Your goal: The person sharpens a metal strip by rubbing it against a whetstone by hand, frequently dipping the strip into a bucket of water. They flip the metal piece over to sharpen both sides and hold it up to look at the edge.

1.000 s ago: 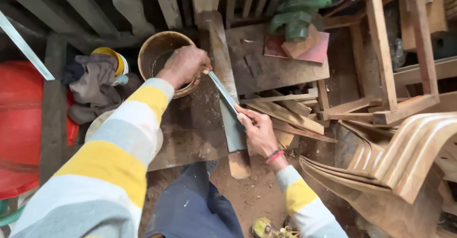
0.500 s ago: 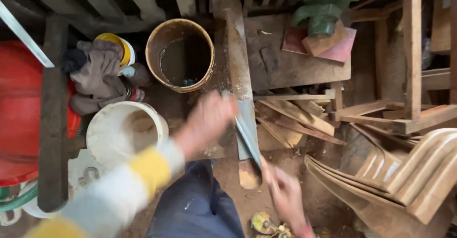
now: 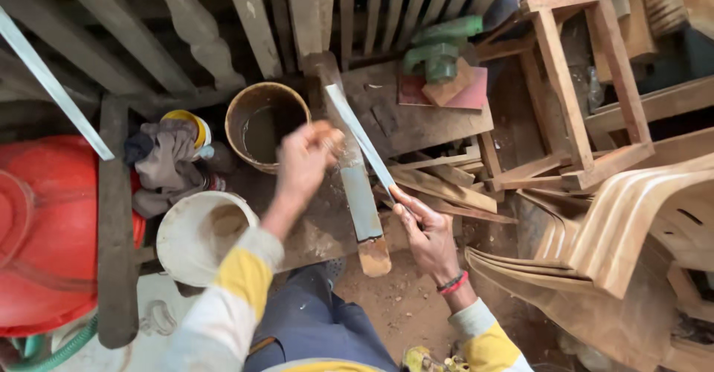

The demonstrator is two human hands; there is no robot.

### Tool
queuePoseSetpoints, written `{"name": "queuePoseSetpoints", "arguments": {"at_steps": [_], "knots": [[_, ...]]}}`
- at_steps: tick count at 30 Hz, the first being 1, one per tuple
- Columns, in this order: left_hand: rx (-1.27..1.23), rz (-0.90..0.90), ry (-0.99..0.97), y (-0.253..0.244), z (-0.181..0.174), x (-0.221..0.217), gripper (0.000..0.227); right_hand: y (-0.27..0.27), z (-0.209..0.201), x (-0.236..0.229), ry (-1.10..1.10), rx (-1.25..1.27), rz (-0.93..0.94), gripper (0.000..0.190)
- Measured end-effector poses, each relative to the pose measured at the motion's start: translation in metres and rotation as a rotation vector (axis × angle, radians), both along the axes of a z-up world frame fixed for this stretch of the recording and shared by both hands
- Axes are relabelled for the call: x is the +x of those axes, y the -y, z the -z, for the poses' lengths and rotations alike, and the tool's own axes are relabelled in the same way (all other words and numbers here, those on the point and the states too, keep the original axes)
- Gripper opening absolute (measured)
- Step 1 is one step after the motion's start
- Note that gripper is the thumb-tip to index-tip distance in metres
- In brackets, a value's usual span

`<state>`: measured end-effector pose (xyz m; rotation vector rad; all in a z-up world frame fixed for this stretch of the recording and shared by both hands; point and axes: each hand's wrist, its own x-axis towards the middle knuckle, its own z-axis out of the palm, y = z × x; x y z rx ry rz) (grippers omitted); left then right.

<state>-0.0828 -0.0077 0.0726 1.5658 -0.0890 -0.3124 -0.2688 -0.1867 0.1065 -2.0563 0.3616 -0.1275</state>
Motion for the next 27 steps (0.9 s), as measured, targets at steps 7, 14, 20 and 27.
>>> {"name": "queuePoseSetpoints", "arguments": {"at_steps": [7,14,20,27], "knots": [[-0.417,0.139,-0.362,0.013,-0.018,-0.016,0.022,-0.01,-0.065,0.013,-0.004,-0.181,-0.024,0.059],[-0.648,0.166,-0.53,0.004,-0.033,-0.005,0.023,0.014,-0.086,0.031,-0.503,0.652,-0.064,0.058],[-0.907,0.201,-0.556,0.004,-0.016,0.003,0.029,-0.007,-0.087,0.039,-0.476,0.906,0.055,0.043],[-0.943,0.159,-0.613,0.008,-0.017,0.014,0.041,-0.019,-0.082,0.051,-0.396,0.819,0.158,0.037]]}}
